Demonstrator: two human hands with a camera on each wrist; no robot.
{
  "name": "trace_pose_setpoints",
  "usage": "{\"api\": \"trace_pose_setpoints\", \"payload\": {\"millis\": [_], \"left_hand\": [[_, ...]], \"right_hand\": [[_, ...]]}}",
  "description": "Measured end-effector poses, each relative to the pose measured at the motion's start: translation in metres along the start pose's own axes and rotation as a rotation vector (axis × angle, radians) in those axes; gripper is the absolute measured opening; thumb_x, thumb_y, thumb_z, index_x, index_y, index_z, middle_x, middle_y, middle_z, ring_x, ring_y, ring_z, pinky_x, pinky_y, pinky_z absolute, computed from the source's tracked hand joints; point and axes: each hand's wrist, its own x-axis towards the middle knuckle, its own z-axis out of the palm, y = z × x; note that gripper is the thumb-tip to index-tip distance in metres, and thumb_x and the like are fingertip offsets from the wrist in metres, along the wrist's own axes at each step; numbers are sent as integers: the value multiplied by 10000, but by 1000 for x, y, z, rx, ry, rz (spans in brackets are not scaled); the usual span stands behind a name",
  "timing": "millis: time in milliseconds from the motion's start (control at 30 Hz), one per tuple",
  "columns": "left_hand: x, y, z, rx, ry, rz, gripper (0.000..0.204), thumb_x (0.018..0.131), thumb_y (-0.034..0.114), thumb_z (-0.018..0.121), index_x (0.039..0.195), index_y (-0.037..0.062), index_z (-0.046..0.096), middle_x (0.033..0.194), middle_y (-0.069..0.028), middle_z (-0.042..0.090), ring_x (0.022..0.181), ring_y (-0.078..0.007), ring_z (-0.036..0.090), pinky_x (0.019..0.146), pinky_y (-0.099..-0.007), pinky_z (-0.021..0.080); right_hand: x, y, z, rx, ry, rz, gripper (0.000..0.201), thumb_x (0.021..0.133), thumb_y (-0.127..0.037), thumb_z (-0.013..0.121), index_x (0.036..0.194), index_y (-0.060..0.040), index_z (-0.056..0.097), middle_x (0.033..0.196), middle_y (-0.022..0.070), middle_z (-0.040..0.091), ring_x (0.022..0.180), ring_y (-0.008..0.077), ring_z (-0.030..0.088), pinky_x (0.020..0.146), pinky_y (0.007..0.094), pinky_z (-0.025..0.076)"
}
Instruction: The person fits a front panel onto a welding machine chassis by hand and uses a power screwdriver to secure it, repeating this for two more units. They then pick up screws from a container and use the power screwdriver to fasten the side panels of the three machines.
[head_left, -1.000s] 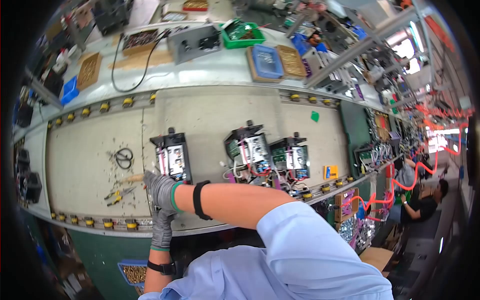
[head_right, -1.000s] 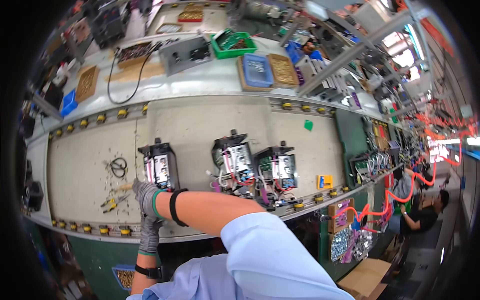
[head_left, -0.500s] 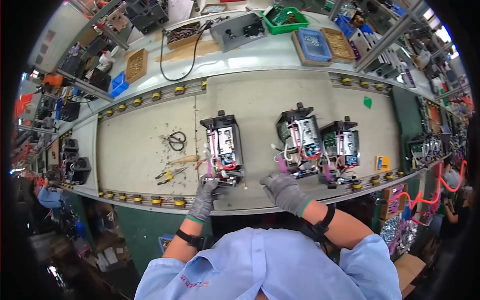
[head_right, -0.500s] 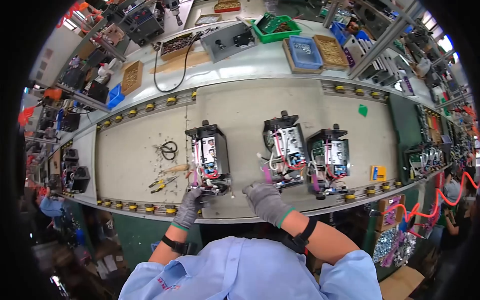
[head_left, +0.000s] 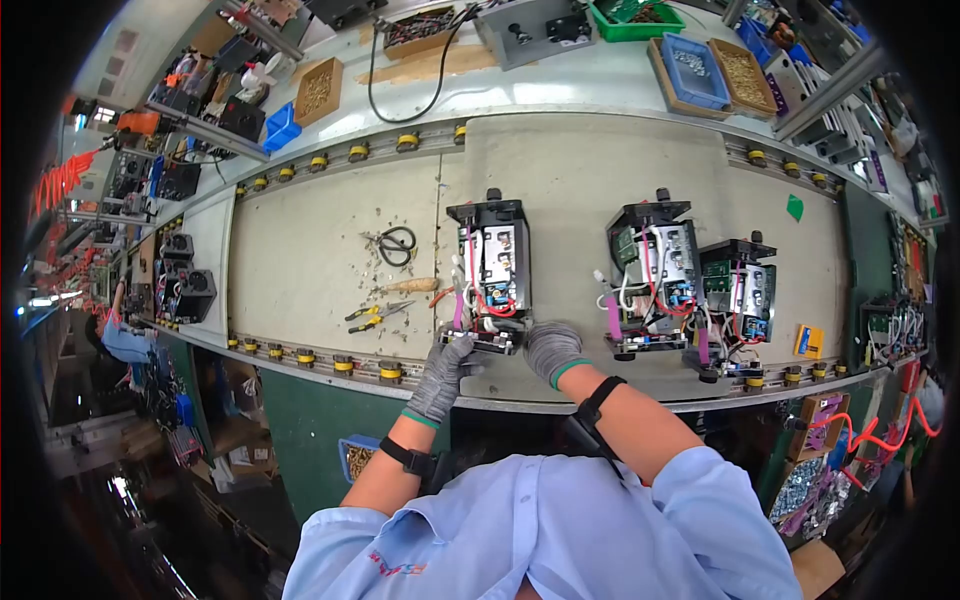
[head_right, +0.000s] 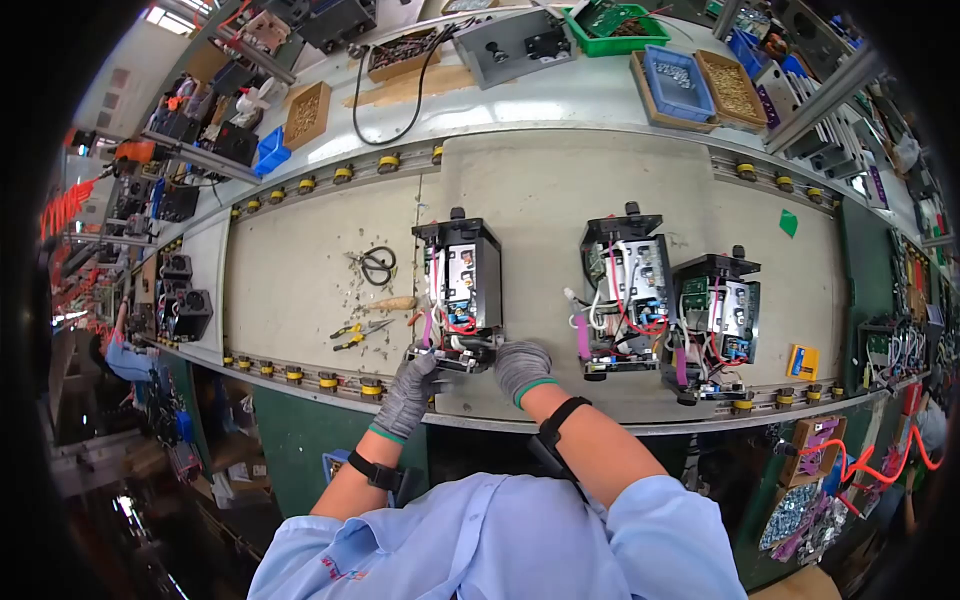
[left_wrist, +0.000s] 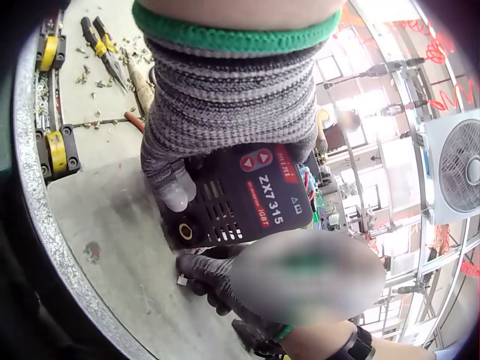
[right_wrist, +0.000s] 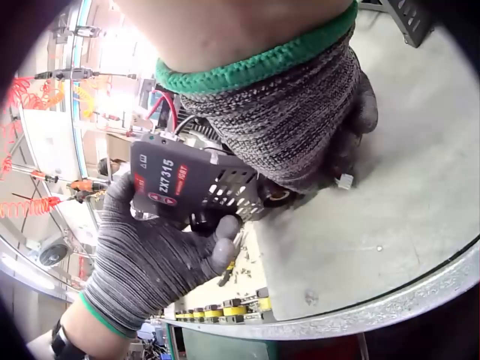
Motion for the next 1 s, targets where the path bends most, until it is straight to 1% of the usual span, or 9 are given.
{"api": "trace_pose_setpoints", "payload": {"millis": [67, 133, 167, 233, 267, 333, 433, 767, 1000], "left_hand": [[0, -4, -2, 10, 14, 15, 639, 843, 397, 778, 1331, 96, 496, 1093, -70, 670, 923, -178, 676, 690, -320, 600], [6, -9, -10, 36, -11, -4, 689, 835, 410, 787, 1354, 88, 469, 1122, -76, 642, 940, -178, 660, 695, -317, 600], [6, -10, -10, 25, -10, -6, 689, 835, 410, 787, 1354, 88, 469, 1122, -76, 642, 940, -178, 660, 695, -317, 600], [8, -11, -9, -3, -24, 21, 695, 828, 412, 794, 1350, 85, 472, 1139, -83, 636, 955, -178, 657, 701, -320, 602], [9, -11, -9, -11, -26, 24, 695, 828, 412, 794, 1350, 85, 472, 1139, -83, 636, 955, -178, 657, 701, -320, 602], [8, -9, -9, 13, -34, 3, 719, 821, 419, 804, 1361, 90, 461, 1136, -81, 637, 959, -182, 658, 713, -324, 605], [3, -6, -6, 15, -12, 20, 539, 848, 404, 780, 1265, 133, 570, 1125, -38, 673, 1008, -179, 668, 732, -355, 611], [7, -7, -7, 20, -33, 26, 545, 833, 395, 788, 1266, 139, 579, 1093, -42, 688, 927, -190, 683, 709, -374, 610], [6, -8, -8, 22, -22, 5, 576, 817, 419, 791, 1274, 144, 573, 1114, -27, 683, 974, -194, 680, 725, -394, 610]], "right_hand": [[-4, 1, -5, -39, -28, -25, 365, 894, -373, 609, 1003, -61, 764, 1019, 187, 737, 960, 373, 710, 832, 499, 560], [-21, 4, -21, 7, -32, -112, 353, 910, -374, 624, 916, -48, 759, 887, 153, 741, 780, 299, 716, 687, 458, 567], [-30, 8, -31, -2, -38, -110, 353, 910, -374, 624, 916, -48, 759, 887, 153, 741, 780, 299, 716, 687, 458, 567], [-43, 14, -49, 1086, -444, 90, 329, 935, -367, 647, 878, -52, 723, 706, 76, 647, 583, 176, 614, 526, 355, 507], [-46, 16, -51, 1079, -441, 92, 329, 935, -367, 647, 878, -52, 723, 706, 76, 647, 583, 176, 614, 526, 355, 507], [-53, 17, -52, 1396, -408, 61, 292, 961, -339, 657, 819, -84, 656, 660, -23, 545, 490, 95, 485, 449, 289, 421], [-57, 18, -54, 1501, -437, 95, 279, 961, -313, 662, 828, -68, 646, 663, -10, 554, 507, 105, 516, 454, 282, 432], [-55, 16, -45, 1826, -442, 20, 247, 935, -319, 703, 902, -81, 648, 676, 16, 537, 511, 127, 504, 484, 287, 448], [-57, 28, -34, 1284, -491, 53, 276, 936, -337, 689, 856, -75, 654, 647, 7, 553, 505, 120, 511, 465, 283, 439]]}}
